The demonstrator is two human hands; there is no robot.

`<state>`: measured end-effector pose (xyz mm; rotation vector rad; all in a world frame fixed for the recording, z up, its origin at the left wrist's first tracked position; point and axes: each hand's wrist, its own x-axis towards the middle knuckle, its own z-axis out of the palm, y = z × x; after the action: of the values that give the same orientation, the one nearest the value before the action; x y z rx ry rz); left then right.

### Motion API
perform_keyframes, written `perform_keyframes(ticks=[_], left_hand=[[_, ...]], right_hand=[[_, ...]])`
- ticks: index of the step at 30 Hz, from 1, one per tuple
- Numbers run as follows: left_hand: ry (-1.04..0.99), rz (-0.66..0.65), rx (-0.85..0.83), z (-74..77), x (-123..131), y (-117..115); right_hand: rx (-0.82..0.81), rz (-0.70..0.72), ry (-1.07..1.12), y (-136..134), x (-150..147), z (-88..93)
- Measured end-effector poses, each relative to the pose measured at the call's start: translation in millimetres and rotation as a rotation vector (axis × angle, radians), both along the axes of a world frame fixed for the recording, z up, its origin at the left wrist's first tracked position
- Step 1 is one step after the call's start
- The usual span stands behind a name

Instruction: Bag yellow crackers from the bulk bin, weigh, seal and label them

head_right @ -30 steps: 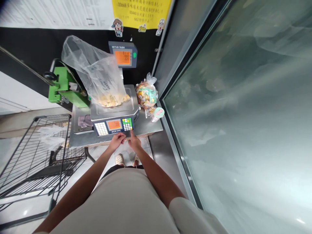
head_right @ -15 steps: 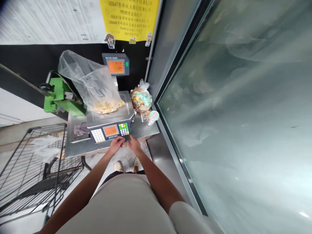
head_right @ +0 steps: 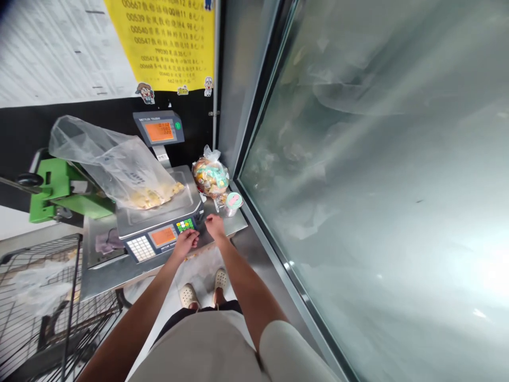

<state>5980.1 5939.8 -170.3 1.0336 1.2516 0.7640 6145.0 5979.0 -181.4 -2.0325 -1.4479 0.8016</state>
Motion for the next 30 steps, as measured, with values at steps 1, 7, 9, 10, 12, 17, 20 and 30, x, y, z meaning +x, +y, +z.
perform_keyframes(ticks=[1,7,9,10,12,17,20,30], left_hand=[[-0.001,0.004,-0.004,0.4,3,3],[-0.007,0.018,-0.039,-5.7,15,14],[-0.009,0.026,-0.052,-10.5,16,15],[-0.009,0.032,-0.058,-13.0,16,14],[-0.011,0.041,-0.066,-17.6,16,13],[-0.007,0.059,-0.092,-22.2,12,11],[-0.005,0.070,-0.103,-20.6,10,11],[-0.037,0.026,-0.087,5.5,-5,8]], right_hand=[[0.001,-0.018,0.021,8,1,-1.3],[0.030,-0.058,0.056,39,0,-16.5],[0.032,-0.044,0.044,44,-3,-21.4],[0.027,-0.032,0.038,45,-5,-23.1],[0.017,-0.012,0.019,47,-8,-24.6],[0.024,0.013,-0.053,46,-12,-19.9],[0.024,0.026,-0.070,45,-13,-17.8],[0.053,-0.152,0.267,21,-4,-5.1]])
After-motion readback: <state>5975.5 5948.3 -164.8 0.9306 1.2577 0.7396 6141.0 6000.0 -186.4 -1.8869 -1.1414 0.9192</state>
